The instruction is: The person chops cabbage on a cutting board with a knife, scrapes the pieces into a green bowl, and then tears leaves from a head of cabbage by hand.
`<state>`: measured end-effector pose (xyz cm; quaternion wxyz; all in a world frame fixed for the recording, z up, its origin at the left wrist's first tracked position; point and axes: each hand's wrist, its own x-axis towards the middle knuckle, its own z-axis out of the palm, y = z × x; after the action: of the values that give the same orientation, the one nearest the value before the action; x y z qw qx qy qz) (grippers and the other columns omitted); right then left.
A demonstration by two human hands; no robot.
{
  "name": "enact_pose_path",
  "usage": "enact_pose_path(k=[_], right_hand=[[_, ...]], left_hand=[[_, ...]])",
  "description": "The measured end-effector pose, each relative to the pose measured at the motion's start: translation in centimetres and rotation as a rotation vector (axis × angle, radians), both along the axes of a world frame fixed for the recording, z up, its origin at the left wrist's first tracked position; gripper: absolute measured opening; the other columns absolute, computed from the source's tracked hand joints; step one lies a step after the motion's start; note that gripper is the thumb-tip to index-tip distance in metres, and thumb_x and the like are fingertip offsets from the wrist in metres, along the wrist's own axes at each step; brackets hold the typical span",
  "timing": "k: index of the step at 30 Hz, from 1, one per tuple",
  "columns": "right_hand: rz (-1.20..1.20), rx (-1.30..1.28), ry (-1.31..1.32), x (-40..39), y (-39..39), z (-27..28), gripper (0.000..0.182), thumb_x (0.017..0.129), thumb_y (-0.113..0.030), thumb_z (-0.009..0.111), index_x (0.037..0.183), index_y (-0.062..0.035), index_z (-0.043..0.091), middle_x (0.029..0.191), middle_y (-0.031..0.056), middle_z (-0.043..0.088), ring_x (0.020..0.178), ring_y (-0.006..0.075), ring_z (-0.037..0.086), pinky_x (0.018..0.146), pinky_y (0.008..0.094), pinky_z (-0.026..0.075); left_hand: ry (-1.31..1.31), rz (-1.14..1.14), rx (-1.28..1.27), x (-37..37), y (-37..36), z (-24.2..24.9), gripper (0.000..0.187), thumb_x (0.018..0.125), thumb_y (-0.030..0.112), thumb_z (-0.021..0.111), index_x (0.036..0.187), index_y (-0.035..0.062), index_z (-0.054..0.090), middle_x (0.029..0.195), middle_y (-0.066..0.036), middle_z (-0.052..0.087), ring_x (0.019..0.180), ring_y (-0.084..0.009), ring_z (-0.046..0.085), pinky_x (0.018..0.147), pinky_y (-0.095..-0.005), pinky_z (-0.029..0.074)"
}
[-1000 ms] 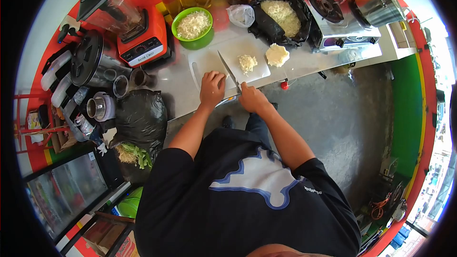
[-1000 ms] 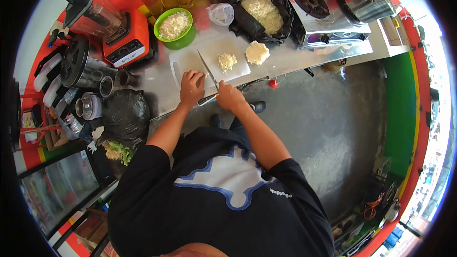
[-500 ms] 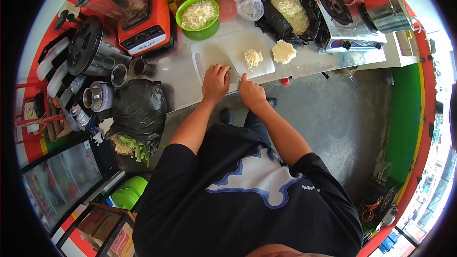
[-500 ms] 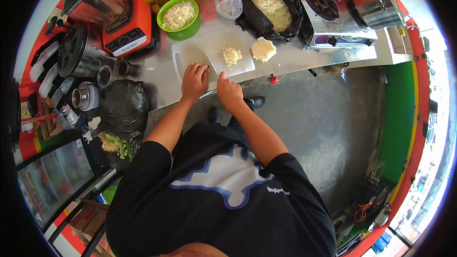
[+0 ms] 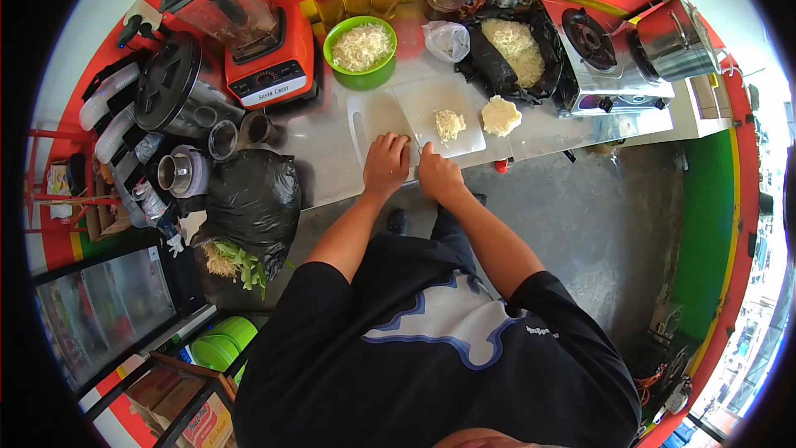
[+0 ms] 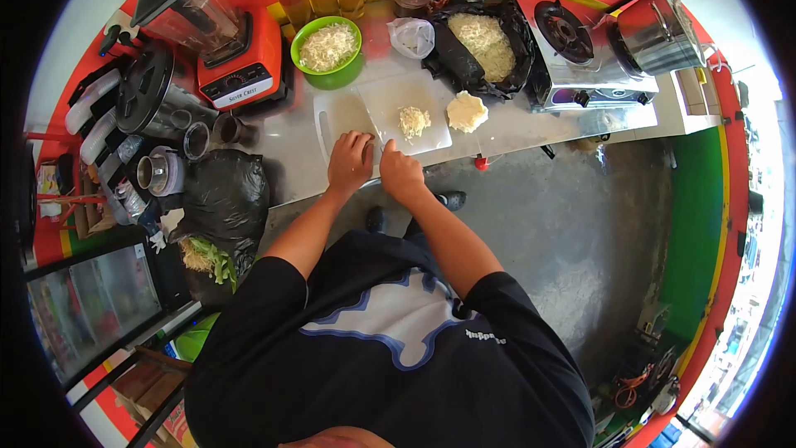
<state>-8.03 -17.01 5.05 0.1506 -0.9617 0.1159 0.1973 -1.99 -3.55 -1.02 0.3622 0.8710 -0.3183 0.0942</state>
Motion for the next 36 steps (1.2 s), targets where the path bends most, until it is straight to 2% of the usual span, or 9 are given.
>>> enact_pose_path(k=[1, 7, 13, 18, 22, 26, 28, 31, 36], right_hand=[[-0.013, 0.035, 0.015, 0.2, -0.1, 0.2, 0.030, 0.089, -0.006, 0.056, 0.113, 0.0046, 0.042, 0.093, 0.0297, 0.070, 0.092, 0.0446, 0.071, 0.080, 0.0501, 0.058], [-0.037, 0.035, 0.027, -2.5, 0.5, -0.1, 0.027, 0.089, -0.006, 0.055, 0.111, 0.0044, 0.042, 0.094, 0.0290, 0.070, 0.091, 0.0450, 0.071, 0.079, 0.0503, 0.058], [-0.003, 0.057, -0.014, 0.3, 0.0, -0.4, 0.030, 0.089, -0.008, 0.056, 0.113, 0.0052, 0.042, 0.098, 0.0314, 0.069, 0.097, 0.0460, 0.069, 0.084, 0.0501, 0.057], [0.030, 0.029, 0.054, -0.3, -0.5, 1.4, 0.026, 0.092, -0.010, 0.054, 0.112, 0.0033, 0.044, 0.101, 0.0296, 0.070, 0.098, 0.0432, 0.071, 0.085, 0.0493, 0.057], [-0.012, 0.025, 0.109, -2.2, -0.3, 0.4, 0.028, 0.092, -0.009, 0.052, 0.115, 0.0037, 0.042, 0.103, 0.0308, 0.069, 0.100, 0.0443, 0.070, 0.086, 0.0509, 0.056], [-0.009, 0.054, 0.057, -0.6, -0.5, -0.7, 0.029, 0.092, -0.009, 0.051, 0.116, 0.0046, 0.042, 0.104, 0.0309, 0.069, 0.101, 0.0445, 0.069, 0.087, 0.0509, 0.056], [-0.032, 0.113, 0.048, 0.6, -0.6, 0.1, 0.030, 0.091, -0.011, 0.054, 0.114, 0.0030, 0.040, 0.103, 0.0350, 0.067, 0.102, 0.0497, 0.066, 0.088, 0.0555, 0.053], [0.029, 0.057, 0.096, 0.3, -0.6, 1.8, 0.030, 0.092, -0.010, 0.052, 0.116, 0.0051, 0.042, 0.104, 0.0309, 0.069, 0.101, 0.0455, 0.069, 0.088, 0.0513, 0.055], [0.039, 0.041, 0.120, -2.3, -0.4, 1.0, 0.030, 0.092, -0.010, 0.052, 0.116, 0.0051, 0.042, 0.103, 0.0308, 0.069, 0.101, 0.0458, 0.068, 0.089, 0.0513, 0.055]], left_hand=[[0.007, -0.006, -0.004, 0.0, 0.0, 0.0, 0.019, 0.089, 0.011, 0.061, 0.107, 0.0054, 0.064, 0.101, -0.010, 0.060, 0.096, -0.0319, 0.057, 0.085, -0.0430, 0.046], [0.016, -0.007, 0.003, -0.3, 0.1, 0.1, 0.018, 0.089, 0.011, 0.061, 0.106, 0.0057, 0.065, 0.100, -0.010, 0.060, 0.096, -0.0314, 0.057, 0.085, -0.0425, 0.046], [0.013, 0.007, -0.006, -0.1, 0.0, 0.1, 0.017, 0.089, 0.012, 0.062, 0.105, 0.0061, 0.065, 0.099, -0.010, 0.060, 0.097, -0.0312, 0.057, 0.086, -0.0421, 0.046], [0.018, 0.026, 0.000, -0.2, 0.2, 0.3, 0.017, 0.089, 0.013, 0.062, 0.104, 0.0068, 0.065, 0.099, -0.010, 0.060, 0.097, -0.0314, 0.057, 0.086, -0.0423, 0.046], [0.014, 0.027, -0.024, -0.1, 0.2, -0.1, 0.016, 0.088, 0.014, 0.062, 0.103, 0.0073, 0.065, 0.098, -0.009, 0.060, 0.097, -0.0310, 0.057, 0.085, -0.0434, 0.046], [0.033, 0.007, -0.045, -0.1, 0.4, 0.5, 0.016, 0.088, 0.013, 0.063, 0.102, 0.0075, 0.065, 0.097, -0.009, 0.060, 0.096, -0.0298, 0.057, 0.083, -0.0430, 0.045], [0.040, 0.012, -0.042, -0.1, 0.5, 0.5, 0.015, 0.088, 0.013, 0.063, 0.102, 0.0075, 0.065, 0.097, -0.009, 0.060, 0.096, -0.0295, 0.058, 0.083, -0.0427, 0.045], [0.041, 0.010, -0.039, -0.1, 0.4, 0.5, 0.014, 0.087, 0.012, 0.064, 0.100, 0.0075, 0.065, 0.096, -0.008, 0.060, 0.095, -0.0293, 0.058, 0.083, -0.0424, 0.045], [0.039, 0.026, -0.081, 0.1, 0.4, 0.0, 0.012, 0.087, 0.013, 0.064, 0.098, 0.0075, 0.064, 0.096, -0.008, 0.061, 0.095, -0.0294, 0.058, 0.082, -0.0425, 0.045]])
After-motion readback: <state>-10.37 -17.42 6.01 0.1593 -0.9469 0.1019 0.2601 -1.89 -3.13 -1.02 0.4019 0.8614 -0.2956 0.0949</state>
